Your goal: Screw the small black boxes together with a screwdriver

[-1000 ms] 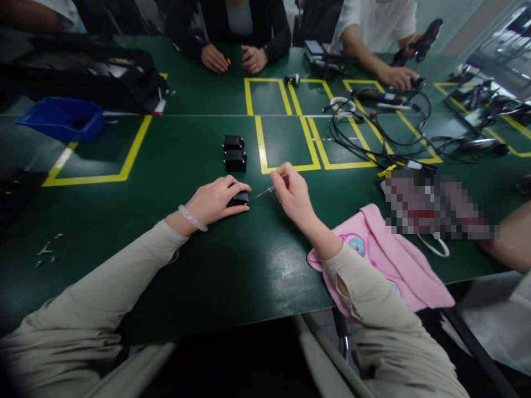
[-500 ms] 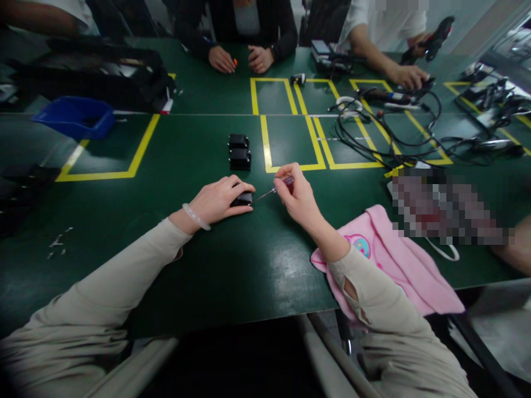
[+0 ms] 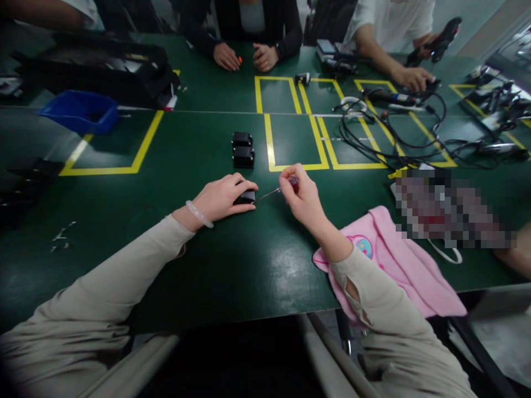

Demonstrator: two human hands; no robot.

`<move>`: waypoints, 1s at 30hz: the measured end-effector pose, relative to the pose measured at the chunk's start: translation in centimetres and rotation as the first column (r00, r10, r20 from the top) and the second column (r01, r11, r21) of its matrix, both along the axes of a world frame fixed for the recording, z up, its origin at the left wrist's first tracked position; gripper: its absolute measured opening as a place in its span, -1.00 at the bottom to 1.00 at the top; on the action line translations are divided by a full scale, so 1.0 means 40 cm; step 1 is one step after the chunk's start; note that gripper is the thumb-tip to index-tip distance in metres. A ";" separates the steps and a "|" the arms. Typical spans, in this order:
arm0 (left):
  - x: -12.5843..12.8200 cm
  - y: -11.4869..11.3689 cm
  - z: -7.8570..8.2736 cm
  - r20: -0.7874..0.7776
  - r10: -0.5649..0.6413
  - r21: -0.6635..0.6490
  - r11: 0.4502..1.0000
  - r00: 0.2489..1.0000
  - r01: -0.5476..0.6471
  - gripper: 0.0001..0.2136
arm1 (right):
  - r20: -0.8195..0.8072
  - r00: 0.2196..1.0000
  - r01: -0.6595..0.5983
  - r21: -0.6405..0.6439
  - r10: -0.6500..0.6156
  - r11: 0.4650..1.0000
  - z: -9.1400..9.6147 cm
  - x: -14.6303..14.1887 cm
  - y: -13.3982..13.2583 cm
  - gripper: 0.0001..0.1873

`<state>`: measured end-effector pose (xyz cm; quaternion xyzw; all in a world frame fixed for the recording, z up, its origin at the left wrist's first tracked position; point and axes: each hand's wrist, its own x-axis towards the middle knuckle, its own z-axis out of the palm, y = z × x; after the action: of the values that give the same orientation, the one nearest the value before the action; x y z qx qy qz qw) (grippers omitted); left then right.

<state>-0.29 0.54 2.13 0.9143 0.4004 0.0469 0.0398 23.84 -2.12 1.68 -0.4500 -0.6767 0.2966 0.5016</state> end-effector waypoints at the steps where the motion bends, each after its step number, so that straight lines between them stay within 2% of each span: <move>1: 0.000 0.000 0.000 0.000 0.001 0.001 1.000 1.000 -0.001 -0.58 | 0.000 1.000 0.003 0.002 -0.003 1.000 0.001 0.000 -0.001 -0.74; 6: 0.001 -0.001 0.000 0.004 0.001 0.002 1.000 1.000 -0.001 -0.58 | -0.005 1.000 0.018 -0.008 -0.019 1.000 0.000 -0.001 -0.002 -0.67; 12: 0.000 0.000 -0.001 0.000 0.003 0.001 1.000 1.000 -0.003 -0.58 | -0.019 1.000 -0.011 -0.011 0.011 1.000 0.001 -0.001 -0.004 -0.78; 18: 0.001 -0.001 -0.001 0.003 0.009 -0.002 1.000 1.000 -0.009 -0.58 | -0.004 1.000 0.006 -0.013 -0.006 1.000 0.003 -0.001 -0.004 -0.69; 24: -0.001 0.000 -0.005 0.007 0.010 -0.001 1.000 1.000 -0.010 -0.58 | -0.043 0.999 -0.021 -0.028 0.020 0.999 0.003 -0.004 -0.004 -0.76; 30: -0.003 0.000 -0.008 0.025 0.010 -0.012 1.000 1.000 -0.010 -0.58 | -0.032 0.999 -0.020 -0.031 0.019 0.999 0.002 -0.003 -0.002 -0.66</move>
<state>-0.41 0.54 1.83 0.9114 0.4046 0.0560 0.0499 23.72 -2.20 1.77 -0.4465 -0.6683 0.3190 0.5023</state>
